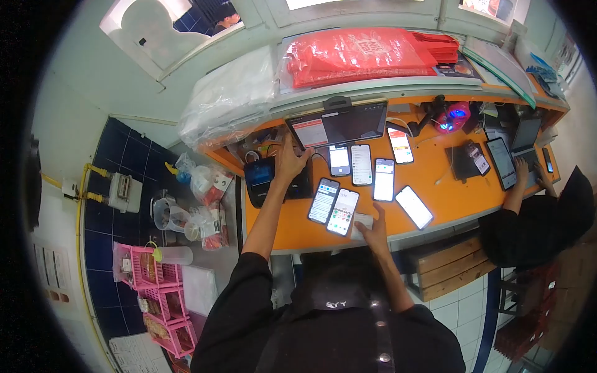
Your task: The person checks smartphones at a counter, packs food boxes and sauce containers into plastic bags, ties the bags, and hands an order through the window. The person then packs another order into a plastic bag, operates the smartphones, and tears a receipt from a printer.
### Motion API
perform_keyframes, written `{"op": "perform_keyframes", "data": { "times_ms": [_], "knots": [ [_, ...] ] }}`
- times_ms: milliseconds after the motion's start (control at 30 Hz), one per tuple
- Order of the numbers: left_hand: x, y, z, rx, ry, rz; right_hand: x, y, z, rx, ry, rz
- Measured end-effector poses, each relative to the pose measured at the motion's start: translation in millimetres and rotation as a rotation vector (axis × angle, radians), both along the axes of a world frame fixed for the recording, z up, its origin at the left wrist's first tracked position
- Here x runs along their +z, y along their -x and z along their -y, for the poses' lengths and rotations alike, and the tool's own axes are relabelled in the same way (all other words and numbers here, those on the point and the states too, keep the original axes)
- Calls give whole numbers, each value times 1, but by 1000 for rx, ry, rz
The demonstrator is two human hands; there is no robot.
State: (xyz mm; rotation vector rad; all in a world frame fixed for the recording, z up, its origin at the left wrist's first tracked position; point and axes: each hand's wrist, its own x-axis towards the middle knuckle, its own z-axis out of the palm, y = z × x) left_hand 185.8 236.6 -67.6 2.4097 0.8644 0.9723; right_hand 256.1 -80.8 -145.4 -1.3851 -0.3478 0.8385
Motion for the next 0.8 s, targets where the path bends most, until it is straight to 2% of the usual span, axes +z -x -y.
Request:
{"op": "perform_keyframes", "data": {
  "times_ms": [133,267,367,467,500,533,600,633,733,767,800],
  "knots": [
    [0,1,-1,-40,29,2,64,5,7,-82,-113,154],
    [3,0,5,12,33,-58,20,-3,42,-109,-131,337],
    [3,1,4,-98,-1,85,45,6,72,-153,-24,327],
    [-16,2,-15,-75,99,-21,81,36,109,-329,-15,159],
    [-22,2,-14,-88,-41,49,92,42,120,-363,-20,284],
    [-21,0,-5,-37,-48,85,99,50,135,-392,-9,405],
    [-23,4,15,31,-74,203,99,67,166,-448,10,419],
    [-33,16,28,23,-52,177,110,79,178,-491,7,462],
    [-61,44,88,12,150,385,157,124,216,-561,118,397],
    [-98,59,108,3,277,356,161,137,227,-553,131,389],
    [-146,82,131,-195,354,366,163,150,242,-600,146,390]
  ]
}}
